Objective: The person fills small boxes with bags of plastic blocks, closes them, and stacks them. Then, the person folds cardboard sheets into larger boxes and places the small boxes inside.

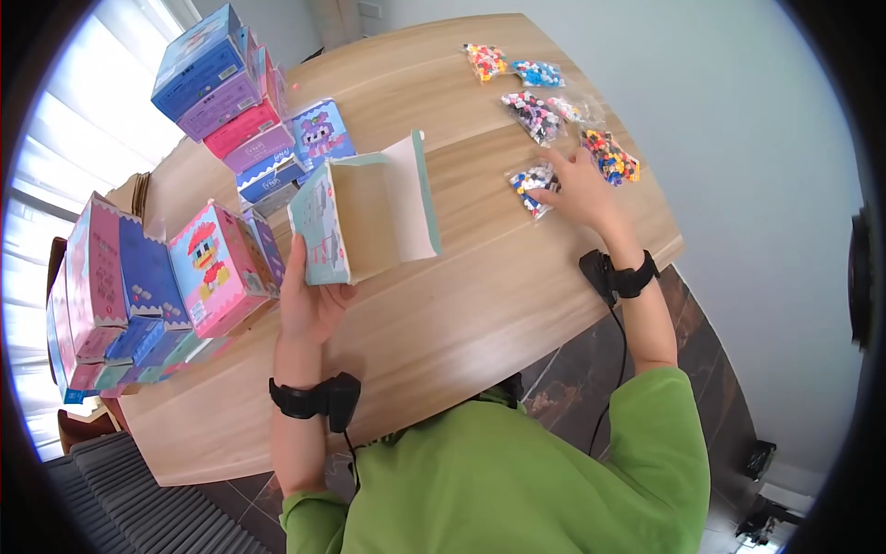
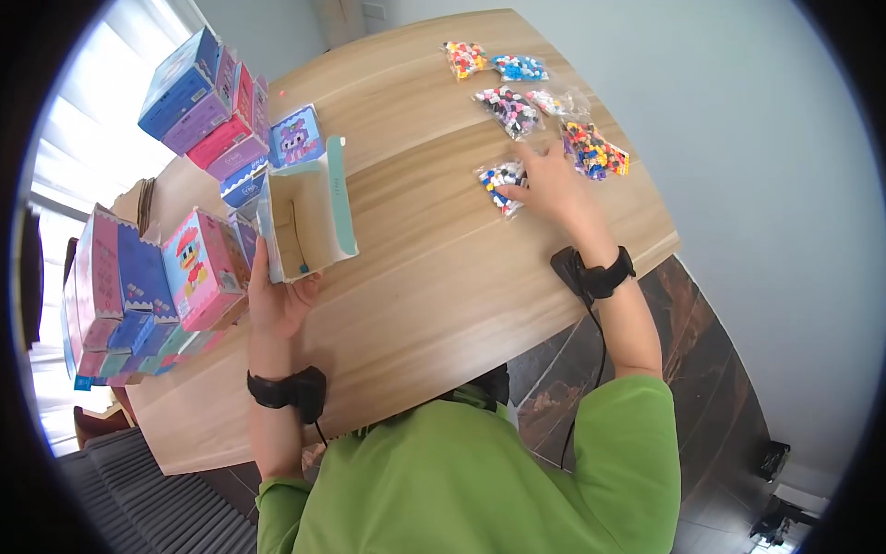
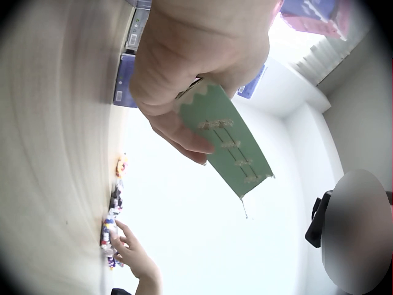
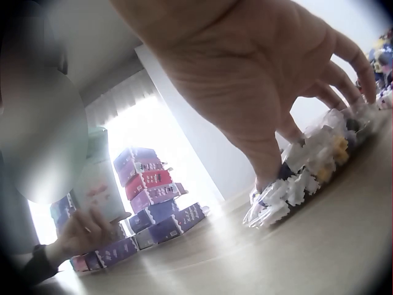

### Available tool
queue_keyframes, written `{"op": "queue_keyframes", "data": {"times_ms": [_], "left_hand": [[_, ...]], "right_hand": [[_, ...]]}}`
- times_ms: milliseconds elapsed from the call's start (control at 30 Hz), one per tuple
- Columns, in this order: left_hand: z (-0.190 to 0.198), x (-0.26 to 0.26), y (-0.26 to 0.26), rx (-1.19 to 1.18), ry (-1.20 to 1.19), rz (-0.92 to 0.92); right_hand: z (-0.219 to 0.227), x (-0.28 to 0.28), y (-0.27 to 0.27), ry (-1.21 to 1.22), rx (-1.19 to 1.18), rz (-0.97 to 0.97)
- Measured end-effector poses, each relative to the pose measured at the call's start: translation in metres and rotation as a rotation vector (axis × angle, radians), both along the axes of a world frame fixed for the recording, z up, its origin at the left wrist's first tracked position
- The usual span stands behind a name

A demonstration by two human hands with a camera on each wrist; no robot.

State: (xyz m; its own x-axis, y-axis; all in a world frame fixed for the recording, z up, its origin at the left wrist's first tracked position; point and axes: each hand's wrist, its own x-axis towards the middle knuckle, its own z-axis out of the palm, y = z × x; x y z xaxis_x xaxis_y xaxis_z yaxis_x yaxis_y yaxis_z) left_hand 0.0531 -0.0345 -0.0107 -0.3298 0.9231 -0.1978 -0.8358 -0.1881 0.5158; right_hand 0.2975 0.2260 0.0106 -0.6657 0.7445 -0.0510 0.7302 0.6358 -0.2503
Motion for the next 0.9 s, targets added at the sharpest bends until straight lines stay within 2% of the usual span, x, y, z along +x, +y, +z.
{"op": "queue_keyframes", "data": {"times_ms": [133, 233, 333, 433, 533, 633, 733, 833, 900], "left_hand": [[0.009, 0.008, 0.006, -0.088, 0.042, 0.055], [0.004, 0.005, 0.002, -0.067, 0.048, 0.012], [0.003, 0.001, 0.002, -0.108, 0.147, -0.030], [0.009, 0.003, 0.005, -0.196, 0.216, -0.012], [0.018, 0.012, 0.013, -0.272, 0.226, 0.065], [0.021, 0.014, 0.015, -0.257, 0.277, 0.056], [0.023, 0.019, 0.017, -0.239, 0.434, 0.042], [0.026, 0.026, 0.019, -0.266, 0.469, 0.064], [0.024, 0.027, 0.021, -0.249, 0.429, 0.062]], "right_hand": [[-0.001, 0.002, -0.007, 0.081, 0.008, -0.011], [0.002, -0.001, -0.017, 0.320, 0.016, -0.058], [0.014, 0.004, 0.008, 0.286, 0.086, -0.019], [0.061, -0.010, -0.016, 1.066, -0.553, -0.112], [0.090, -0.027, -0.043, 1.162, -0.603, 0.088], [0.085, -0.046, -0.046, 0.911, -0.208, 0.311], [0.081, -0.064, -0.057, 0.824, -0.366, 0.259], [0.066, -0.081, -0.063, 0.969, -0.091, 0.172], [0.057, -0.090, -0.076, 1.004, -0.029, 0.204]]}}
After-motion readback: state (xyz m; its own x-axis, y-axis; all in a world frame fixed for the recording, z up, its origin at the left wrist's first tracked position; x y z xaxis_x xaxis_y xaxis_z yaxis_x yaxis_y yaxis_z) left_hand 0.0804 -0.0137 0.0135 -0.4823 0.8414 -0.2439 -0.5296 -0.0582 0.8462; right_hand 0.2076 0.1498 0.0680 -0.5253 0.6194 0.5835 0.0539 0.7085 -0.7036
